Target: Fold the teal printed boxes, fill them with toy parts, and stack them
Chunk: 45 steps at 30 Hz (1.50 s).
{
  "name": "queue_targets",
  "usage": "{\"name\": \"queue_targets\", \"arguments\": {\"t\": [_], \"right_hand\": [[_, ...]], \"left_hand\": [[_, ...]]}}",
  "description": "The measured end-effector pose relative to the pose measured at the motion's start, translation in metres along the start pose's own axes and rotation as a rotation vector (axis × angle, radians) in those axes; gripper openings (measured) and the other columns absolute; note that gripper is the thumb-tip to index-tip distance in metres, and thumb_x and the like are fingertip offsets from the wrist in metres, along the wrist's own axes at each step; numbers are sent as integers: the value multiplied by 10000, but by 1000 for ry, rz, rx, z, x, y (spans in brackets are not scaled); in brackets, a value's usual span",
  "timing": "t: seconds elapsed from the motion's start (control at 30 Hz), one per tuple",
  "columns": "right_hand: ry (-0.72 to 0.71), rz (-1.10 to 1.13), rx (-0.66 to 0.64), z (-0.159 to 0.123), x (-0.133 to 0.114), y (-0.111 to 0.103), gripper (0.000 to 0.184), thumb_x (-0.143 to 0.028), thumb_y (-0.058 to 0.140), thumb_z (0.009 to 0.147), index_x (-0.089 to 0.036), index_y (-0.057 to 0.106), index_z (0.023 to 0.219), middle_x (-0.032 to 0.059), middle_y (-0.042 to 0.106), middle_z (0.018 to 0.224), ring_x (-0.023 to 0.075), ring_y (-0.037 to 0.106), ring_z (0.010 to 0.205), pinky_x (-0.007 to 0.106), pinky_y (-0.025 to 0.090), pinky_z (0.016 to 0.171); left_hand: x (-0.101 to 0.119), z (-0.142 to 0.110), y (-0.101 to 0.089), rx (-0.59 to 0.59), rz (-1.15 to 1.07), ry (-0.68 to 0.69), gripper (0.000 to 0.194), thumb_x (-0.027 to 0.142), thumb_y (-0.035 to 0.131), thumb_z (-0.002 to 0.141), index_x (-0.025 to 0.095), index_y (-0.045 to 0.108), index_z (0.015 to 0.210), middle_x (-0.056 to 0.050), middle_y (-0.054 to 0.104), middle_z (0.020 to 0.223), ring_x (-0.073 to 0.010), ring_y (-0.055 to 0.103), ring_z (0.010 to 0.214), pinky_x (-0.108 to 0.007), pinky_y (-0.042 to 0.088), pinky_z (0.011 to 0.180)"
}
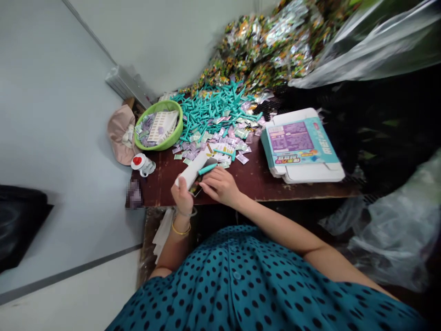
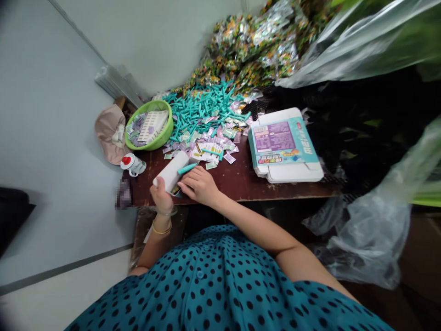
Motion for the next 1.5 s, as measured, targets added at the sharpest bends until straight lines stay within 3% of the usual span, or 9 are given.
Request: {"name": "queue_targets", "arguments": {"t": [0.1,0.3,0.5,0.63,0.77,1.0,1.13,1.33,1.5], "right_hand": [[18,-46,281,-2,4,-36,213,-415,600,965,-279,764,959,83,716,1086,296,602,1104,500,411,1048],[178,14,261,-3,33,-60,200,-440,627,937,-302,769,972,59,677,1241,311,526,1290,540,321,1177],[653,438,260,-11,77,-31,372,-537,651,811,-211,718,977,61,733,980,295,657,988,458,531,943],[664,559,303,-4,78,-23,421,-578,647,790,-229,722,1012,45,740,1020,285,657,1022,442,512,1001],[696,826,91,0,81,-28,536,-630,535,870,-218,741,1143,66,763,1068,287,669,1104,448,515,1014],[123,54,-199,27,62,-54,336,-226,516,972,-254,760,1202,83,733,1249,258,664,1155,452,491,1041],[-138,-188,-380,27,44,-48,402,-272,526,1011,-254,640,1397,102,664,1385,274,632,1202,474,484,1044],[0,-151,-292,30,46,-44,380,-350,474,1042,-261,694,1340,84,716,1289,277,655,1139,458,510,996],[52,-148,-305,37,51,-44,367,-372,470,1045,-278,731,1287,62,738,1246,261,671,1064,423,506,953]], "left_hand": [[2,9,3,32,-139,-99,521,651,605,907,145,720,866,-36,684,717,-181,646,669,-289,504,636],[-17,33,45,-184,-225,-173,541,681,705,808,141,714,768,-17,664,649,-168,641,627,-270,504,605],[-46,21,57,-208,-334,-133,696,799,516,852,155,760,955,-105,781,968,-270,730,971,-341,571,801],[-58,4,55,-184,-402,-291,491,559,780,756,170,740,1053,-76,781,1085,-253,728,1017,-345,558,886],[-57,16,51,-206,-355,-319,414,382,879,623,171,753,957,-52,794,958,-250,735,947,-368,550,915],[-38,33,54,-455,-286,-219,371,387,821,707,166,794,1005,-111,788,1083,-304,716,1087,-429,537,991],[-32,36,56,-474,-257,-162,390,360,788,738,174,791,1080,-128,777,1138,-307,710,1104,-425,547,982],[-39,37,59,-556,-338,-171,444,372,728,788,194,733,1195,-114,748,1213,-294,688,1158,-424,535,1016],[-42,27,48,-495,-365,-56,542,561,430,968,219,618,1345,-122,690,1309,-308,633,1256,-503,487,1096]]}}
Point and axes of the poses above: each hand's wrist, its own z-axis towards the middle knuckle, its own y-axis out of the palm, x = y × z, the point moved 4 cm from there along z, towards the middle knuckle
